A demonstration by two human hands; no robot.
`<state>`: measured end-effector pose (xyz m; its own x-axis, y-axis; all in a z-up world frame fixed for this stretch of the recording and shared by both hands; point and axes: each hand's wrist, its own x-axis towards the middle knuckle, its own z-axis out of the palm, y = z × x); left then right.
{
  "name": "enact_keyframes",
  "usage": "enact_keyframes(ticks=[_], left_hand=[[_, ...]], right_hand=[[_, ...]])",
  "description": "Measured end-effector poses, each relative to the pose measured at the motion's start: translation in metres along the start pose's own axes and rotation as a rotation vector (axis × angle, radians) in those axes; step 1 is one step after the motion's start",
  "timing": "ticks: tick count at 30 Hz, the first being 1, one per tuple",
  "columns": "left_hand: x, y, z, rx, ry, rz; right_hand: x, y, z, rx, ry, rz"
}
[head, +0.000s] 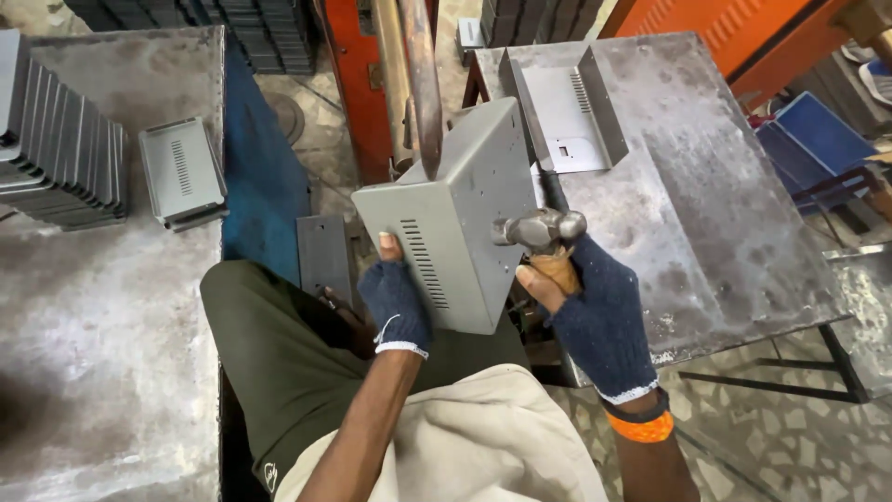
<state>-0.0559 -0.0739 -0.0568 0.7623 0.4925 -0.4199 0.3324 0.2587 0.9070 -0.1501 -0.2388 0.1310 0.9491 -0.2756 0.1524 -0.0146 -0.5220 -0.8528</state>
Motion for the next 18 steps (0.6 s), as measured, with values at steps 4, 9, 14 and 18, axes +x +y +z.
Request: enact_keyframes(ticks=[4,9,14,18], left_hand=[[-0.015,0.033,0.009,0.026,-0.015,-0.055],[-0.050,0.124,0.019,-0.101,-0.032,-0.332],[-0.037,0.147,0.021,-0.330,-0.023,-0.415],[-0.030,0.128,0.012,-0.415,-0.052,-0.436]], right_hand=[[0.001,0.011,0.004,0.050,0.007,0.010],[0.003,0.013,-0.002,0.064,0.000,-0.002],[0.007,0.002,-0.012,-0.059,-0.039,-0.076],[0.012,-0.019,-0.017,-0.206,-0.119,-0.118]])
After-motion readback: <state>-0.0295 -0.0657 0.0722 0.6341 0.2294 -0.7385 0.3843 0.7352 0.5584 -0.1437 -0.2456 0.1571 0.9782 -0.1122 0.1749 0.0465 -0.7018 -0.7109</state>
